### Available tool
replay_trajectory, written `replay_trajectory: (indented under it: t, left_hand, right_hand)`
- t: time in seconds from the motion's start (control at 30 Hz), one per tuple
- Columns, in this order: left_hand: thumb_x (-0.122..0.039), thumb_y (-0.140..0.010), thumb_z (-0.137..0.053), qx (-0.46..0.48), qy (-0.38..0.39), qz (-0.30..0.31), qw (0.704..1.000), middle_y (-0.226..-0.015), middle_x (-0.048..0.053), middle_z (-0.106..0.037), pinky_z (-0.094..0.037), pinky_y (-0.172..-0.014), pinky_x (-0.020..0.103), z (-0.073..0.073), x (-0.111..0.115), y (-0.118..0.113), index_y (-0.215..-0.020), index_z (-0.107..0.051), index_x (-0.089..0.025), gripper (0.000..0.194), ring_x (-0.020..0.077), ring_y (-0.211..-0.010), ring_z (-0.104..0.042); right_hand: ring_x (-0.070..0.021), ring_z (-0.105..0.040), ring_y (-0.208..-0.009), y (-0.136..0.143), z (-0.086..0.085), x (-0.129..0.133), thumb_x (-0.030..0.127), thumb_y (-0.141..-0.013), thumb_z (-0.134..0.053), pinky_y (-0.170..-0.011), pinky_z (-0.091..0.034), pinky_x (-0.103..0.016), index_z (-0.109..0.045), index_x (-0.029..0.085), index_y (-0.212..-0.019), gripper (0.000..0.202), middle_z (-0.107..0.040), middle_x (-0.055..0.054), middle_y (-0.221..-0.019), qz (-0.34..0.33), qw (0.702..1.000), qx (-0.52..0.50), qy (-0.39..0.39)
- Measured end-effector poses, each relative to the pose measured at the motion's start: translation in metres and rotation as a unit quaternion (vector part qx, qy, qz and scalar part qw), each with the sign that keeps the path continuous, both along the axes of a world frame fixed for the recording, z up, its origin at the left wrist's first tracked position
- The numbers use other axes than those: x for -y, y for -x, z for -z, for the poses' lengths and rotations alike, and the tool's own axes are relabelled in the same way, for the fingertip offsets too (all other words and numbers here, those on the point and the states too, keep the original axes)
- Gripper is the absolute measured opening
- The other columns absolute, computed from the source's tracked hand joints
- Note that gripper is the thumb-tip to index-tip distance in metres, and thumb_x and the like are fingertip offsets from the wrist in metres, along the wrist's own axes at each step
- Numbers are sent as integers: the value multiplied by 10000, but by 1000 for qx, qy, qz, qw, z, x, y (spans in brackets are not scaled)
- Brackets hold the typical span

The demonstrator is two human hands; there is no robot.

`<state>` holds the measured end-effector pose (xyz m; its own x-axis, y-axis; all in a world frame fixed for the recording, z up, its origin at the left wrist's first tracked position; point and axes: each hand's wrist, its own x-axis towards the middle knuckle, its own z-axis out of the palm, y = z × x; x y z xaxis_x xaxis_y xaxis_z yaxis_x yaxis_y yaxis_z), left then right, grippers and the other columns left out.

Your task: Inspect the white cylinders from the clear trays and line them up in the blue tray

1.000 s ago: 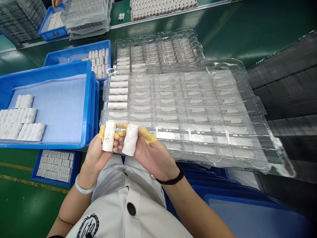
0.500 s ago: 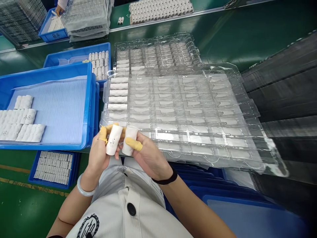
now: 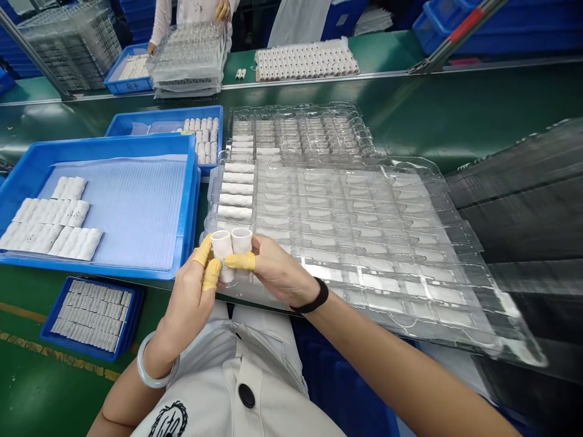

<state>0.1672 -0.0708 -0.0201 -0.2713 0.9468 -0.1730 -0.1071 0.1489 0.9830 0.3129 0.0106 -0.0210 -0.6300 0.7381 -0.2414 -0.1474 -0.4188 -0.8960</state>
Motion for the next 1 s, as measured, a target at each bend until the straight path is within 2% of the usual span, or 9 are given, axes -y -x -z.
replay_trajectory:
  t: [0.13,0.17,0.3,0.37,0.5,0.7,0.8,0.9,1.0]
  left_hand:
    - [-158,-833,-699,-103,-15,45,994,-1047,66,-702,-515,-826,279,-10,9,13,-1276,-677,-240,451,173,-825,-644]
    - [-157,-836,-695,-125,-26,57,990,-1060,71,-701,-517,-829,283,-14,11,16,-1279,-677,-240,451,171,-819,-646]
    - [-146,-862,-659,-179,-78,75,978,-1042,86,-722,-522,-836,282,-26,18,35,-1249,-700,-228,398,182,-857,-660]
    - [-150,-881,-636,-208,-95,62,972,-1027,79,-736,-522,-859,281,-30,20,46,-1236,-705,-236,372,184,-887,-669]
    - [-193,-906,-611,-263,-102,19,959,-985,62,-752,-548,-826,267,-37,24,72,-1196,-714,-233,311,168,-851,-696]
    - [-352,-928,-583,-341,-47,-44,938,-1000,62,-754,-594,-803,318,-40,34,113,-1230,-668,-201,348,179,-839,-718]
    - [-402,-936,-562,-375,-30,-64,925,-1058,70,-745,-588,-840,341,-42,38,125,-1259,-641,-197,391,181,-861,-717]
    - [-457,-913,-568,-396,2,-77,915,-1050,82,-748,-580,-859,355,-47,36,139,-1261,-635,-180,450,200,-881,-715]
    - [-511,-886,-551,-430,65,-90,896,-1082,103,-747,-555,-912,380,-53,26,164,-1299,-613,-162,544,243,-994,-699]
  right_hand:
    - [-166,-554,-729,4,-2,-29,281,-712,-718,-671,-408,-302,-607,178,-841,199,-616,-5,-804,39,967,166,-187]
    - [-185,-574,-770,5,-3,-36,255,-744,-695,-691,-416,-307,-614,169,-888,186,-638,-24,-853,36,932,245,-264]
    - [-289,-581,-1025,14,1,-53,81,-821,-584,-848,-422,-354,-631,92,-1022,207,-692,-156,-1052,-69,707,491,-505]
    - [-325,-565,-1053,20,5,-55,5,-815,-532,-870,-399,-383,-648,65,-995,222,-695,-202,-1032,-103,656,522,-534]
    - [-326,-575,-991,26,13,-56,-30,-855,-440,-814,-370,-381,-659,54,-967,260,-693,-213,-952,-130,618,541,-555]
    - [-306,-572,-991,25,14,-60,41,-868,-543,-794,-352,-350,-640,79,-1054,213,-700,-171,-1000,-151,589,552,-570]
    - [-307,-569,-987,25,12,-57,9,-906,-446,-786,-340,-361,-656,71,-1016,245,-693,-183,-975,-147,574,567,-572]
    - [-302,-573,-962,24,13,-53,-28,-906,-387,-773,-337,-367,-671,63,-955,302,-686,-187,-940,-142,568,575,-571]
    - [-308,-570,-966,22,14,-50,34,-905,-487,-774,-351,-363,-663,56,-1001,202,-671,-188,-973,-134,574,567,-575]
